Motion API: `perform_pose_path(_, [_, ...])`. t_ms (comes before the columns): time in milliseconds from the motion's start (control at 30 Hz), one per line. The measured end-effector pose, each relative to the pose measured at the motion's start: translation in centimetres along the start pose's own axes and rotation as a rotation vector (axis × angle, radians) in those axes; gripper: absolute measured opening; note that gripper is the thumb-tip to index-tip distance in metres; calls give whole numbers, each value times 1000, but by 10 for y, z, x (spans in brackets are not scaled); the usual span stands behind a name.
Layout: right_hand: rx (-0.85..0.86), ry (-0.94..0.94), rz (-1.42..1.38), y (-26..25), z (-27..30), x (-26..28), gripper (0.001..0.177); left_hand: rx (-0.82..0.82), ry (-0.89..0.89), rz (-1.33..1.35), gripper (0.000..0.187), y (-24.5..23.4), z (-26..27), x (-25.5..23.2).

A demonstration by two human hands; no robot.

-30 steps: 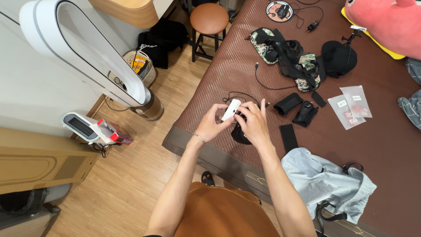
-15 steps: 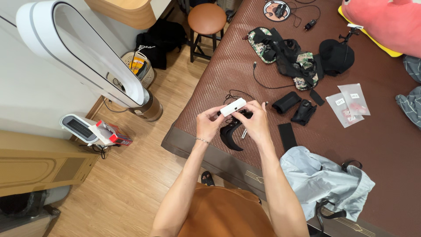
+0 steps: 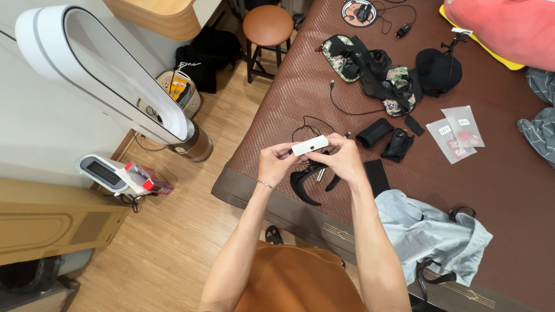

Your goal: The person sorts through various electronic gear, bags, and papers on a bed, placing items into a small grey drawstring bag and checking the contents of a white electronic device.

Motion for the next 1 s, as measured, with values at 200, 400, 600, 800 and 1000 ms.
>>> perform_pose_path(200, [-70,141,-35,5,0,-10,35,-99,8,-78,24,2,2,9])
perform_pose_path(400, [-21,246,-166,9,-2,-28,36,-145,21,-162,22,9,9,4])
perform_pose_path(600, [11,290,-308,9,1,-39,38,-137,36,-145,21,14,11,8])
perform_pose_path(800, [-20,299,-259,8,5,-40,37,-143,39,-188,21,16,14,12])
perform_pose_path(1000, [-19,201,-337,3,8,-30,32,-121,25,-83,25,19,11,0])
Point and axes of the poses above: each hand's wrist, its own z-axis away from the middle knuckle, its own y-axis out of the palm, x = y × z, the point moved 4 cm from there along -z, towards the middle knuckle, and after that the axes turned 2 degrees about z, right-handed, at the moved point
